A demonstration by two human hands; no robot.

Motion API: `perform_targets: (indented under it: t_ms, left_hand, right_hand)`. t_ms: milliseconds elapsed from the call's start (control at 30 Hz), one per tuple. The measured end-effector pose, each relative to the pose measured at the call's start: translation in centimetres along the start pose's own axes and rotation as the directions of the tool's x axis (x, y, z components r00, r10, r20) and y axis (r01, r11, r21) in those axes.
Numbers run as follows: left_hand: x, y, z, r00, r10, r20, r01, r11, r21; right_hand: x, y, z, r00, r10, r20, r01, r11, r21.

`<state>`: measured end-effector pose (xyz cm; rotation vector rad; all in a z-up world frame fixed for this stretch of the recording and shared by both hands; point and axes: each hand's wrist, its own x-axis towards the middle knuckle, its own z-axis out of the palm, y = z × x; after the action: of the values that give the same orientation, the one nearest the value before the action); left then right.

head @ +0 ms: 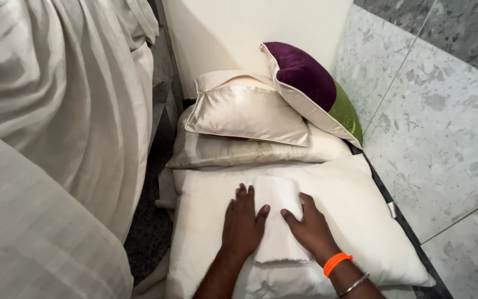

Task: The person arranges several pillows on a narrow bed. They insert a pillow into a white pillowcase, smooth the fabric, and stack multiple pillows including a two-toned purple and green pillow and a satin pillow. The person adjusts the pillows and opens the zipper on the satin pillowcase.

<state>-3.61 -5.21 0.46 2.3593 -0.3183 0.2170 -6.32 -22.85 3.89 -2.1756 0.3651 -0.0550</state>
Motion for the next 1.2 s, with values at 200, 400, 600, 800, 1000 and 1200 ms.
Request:
perform_targets:
  t_ms: [200,400,600,800,1000,1200]
  left_hand:
    - [-0.2,1.0,-1.3,0.999,-0.026,0.035,0.029,0.996,-0.082]
    - [0.4,-0.2,-0.9,0.999,-0.041,-0.001,0.041,0.994,-0.104]
    - [-0.9,3.8,1.2,0.982,-0.111,0.150,0.163,0.904,-0.395]
    - [-1.2,4.8,2.8,0.930,-0.265,0.254,0.361,0.785,-0.503]
    - [-0.8,6.0,-0.5,0.777,-0.362,0.515,0.628,0.384,-0.677]
    - [-0.5,5.3,-0.2,0.794,-0.368,0.485,0.606,0.406,-0.684]
  right_hand:
    - [2.0,2.4,-1.4,0.997,-0.074,-0.005,0.071,0.937,0.342]
    - [1.7,2.6,-5.2,0.998,0.068,0.003,-0.064,0.922,0.381]
    - [0.4,3.6,-4.0,0.995,0.005,-0.103,0.001,0.999,0.051]
    - [-0.9,3.4,-4.0,0.999,0.020,-0.044,-0.011,0.977,0.211]
    - [-1.9,2.2,-3.0,0.979,0.067,0.194,-0.160,0.845,0.511]
    - [-2.7,1.5,-2.6,0.975,0.040,0.220,-0.154,0.836,0.527]
